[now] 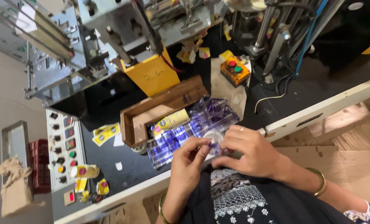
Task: Packaging stacks of paper cups into plastic wrapping at a manufacturing machine.
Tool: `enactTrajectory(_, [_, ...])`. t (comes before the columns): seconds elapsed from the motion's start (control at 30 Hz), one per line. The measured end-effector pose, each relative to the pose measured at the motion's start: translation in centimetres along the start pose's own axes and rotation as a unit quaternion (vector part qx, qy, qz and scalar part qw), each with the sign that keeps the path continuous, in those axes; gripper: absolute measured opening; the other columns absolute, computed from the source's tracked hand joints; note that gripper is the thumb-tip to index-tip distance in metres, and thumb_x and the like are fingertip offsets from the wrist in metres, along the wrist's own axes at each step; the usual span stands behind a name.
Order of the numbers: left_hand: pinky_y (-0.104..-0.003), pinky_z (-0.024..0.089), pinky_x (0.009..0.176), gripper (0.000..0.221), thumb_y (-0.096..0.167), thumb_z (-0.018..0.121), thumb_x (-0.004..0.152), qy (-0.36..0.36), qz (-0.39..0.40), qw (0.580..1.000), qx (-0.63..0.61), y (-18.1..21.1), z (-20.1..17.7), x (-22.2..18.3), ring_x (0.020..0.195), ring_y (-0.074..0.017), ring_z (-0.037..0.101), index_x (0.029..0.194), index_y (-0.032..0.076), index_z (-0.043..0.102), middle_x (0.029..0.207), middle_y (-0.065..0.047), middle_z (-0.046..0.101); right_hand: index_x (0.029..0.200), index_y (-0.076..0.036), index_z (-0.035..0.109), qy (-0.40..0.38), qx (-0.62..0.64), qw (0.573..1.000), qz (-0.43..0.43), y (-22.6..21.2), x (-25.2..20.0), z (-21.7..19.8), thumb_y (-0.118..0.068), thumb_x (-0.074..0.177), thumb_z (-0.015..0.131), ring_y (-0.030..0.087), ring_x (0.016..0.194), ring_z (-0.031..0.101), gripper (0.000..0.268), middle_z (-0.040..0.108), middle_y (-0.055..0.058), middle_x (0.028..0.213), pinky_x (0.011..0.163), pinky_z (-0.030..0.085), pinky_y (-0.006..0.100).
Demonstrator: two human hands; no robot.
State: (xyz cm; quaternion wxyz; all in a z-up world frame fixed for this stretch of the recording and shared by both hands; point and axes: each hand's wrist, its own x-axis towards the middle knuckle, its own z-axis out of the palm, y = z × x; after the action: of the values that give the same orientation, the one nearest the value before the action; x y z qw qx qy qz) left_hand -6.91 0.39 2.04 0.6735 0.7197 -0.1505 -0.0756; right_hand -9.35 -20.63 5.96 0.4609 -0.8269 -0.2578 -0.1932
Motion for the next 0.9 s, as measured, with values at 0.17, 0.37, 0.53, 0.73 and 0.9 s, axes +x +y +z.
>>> enactTrajectory(0.17, [-0.023,0.053,0.073,0.016,0.008,0.071,0.095,-0.016,-0.018,1.000,0.011,0.0,0.9,-0.8,0.082,-0.0066,0.065,0.106,-0.003,0.074,0.096,-0.004,0.072,0.080,-0.004,0.065,-0.085,-0.017,0.996,-0.034,0.2,0.0,-0.1,-0.015,0.092,0.075,0.026,0.068,0.058,0.019,0.058,0.008,0.072,0.063,0.047,0.038])
enactTrajectory(0.37, [-0.024,0.050,0.065,0.011,0.005,0.078,0.086,0.063,-0.017,0.995,0.074,2.1,2.6,-1.5,0.073,-0.0080,0.062,0.096,0.001,0.079,0.086,-0.002,0.075,0.074,-0.003,0.060,-0.068,-0.047,0.996,-0.030,0.8,0.2,-0.9,-0.013,0.088,0.074,0.029,0.067,0.058,0.022,0.057,0.010,0.070,0.059,0.046,0.041])
enactTrajectory(0.53, [-0.025,0.050,0.063,0.005,0.004,0.081,0.081,0.185,0.026,0.971,0.147,3.5,3.6,-2.3,0.067,-0.0111,0.062,0.084,0.003,0.077,0.078,-0.003,0.071,0.078,-0.001,0.060,-0.084,-0.004,0.992,-0.091,2.0,-0.7,-0.9,-0.009,0.089,0.072,0.030,0.069,0.057,0.018,0.058,0.011,0.074,0.061,0.046,0.040])
enactTrajectory(0.73, [-0.028,0.048,0.066,0.007,0.005,0.082,0.082,0.310,0.051,0.920,0.234,4.0,1.9,-4.2,0.069,-0.0167,0.059,0.085,0.004,0.076,0.080,-0.005,0.068,0.078,0.000,0.060,-0.072,0.057,0.994,-0.059,2.2,-1.2,-0.7,-0.008,0.094,0.069,0.027,0.065,0.054,0.020,0.054,0.010,0.071,0.059,0.044,0.038])
enactTrajectory(0.9, [-0.030,0.057,0.083,0.023,0.008,0.078,0.086,0.172,0.078,0.966,0.176,5.7,-0.2,-6.8,0.101,-0.0217,0.071,0.109,0.009,0.074,0.108,-0.008,0.072,0.083,0.000,0.063,-0.150,0.148,0.978,-0.011,1.3,-1.0,1.1,-0.011,0.100,0.063,0.018,0.067,0.060,0.020,0.061,0.006,0.076,0.064,0.049,0.030])
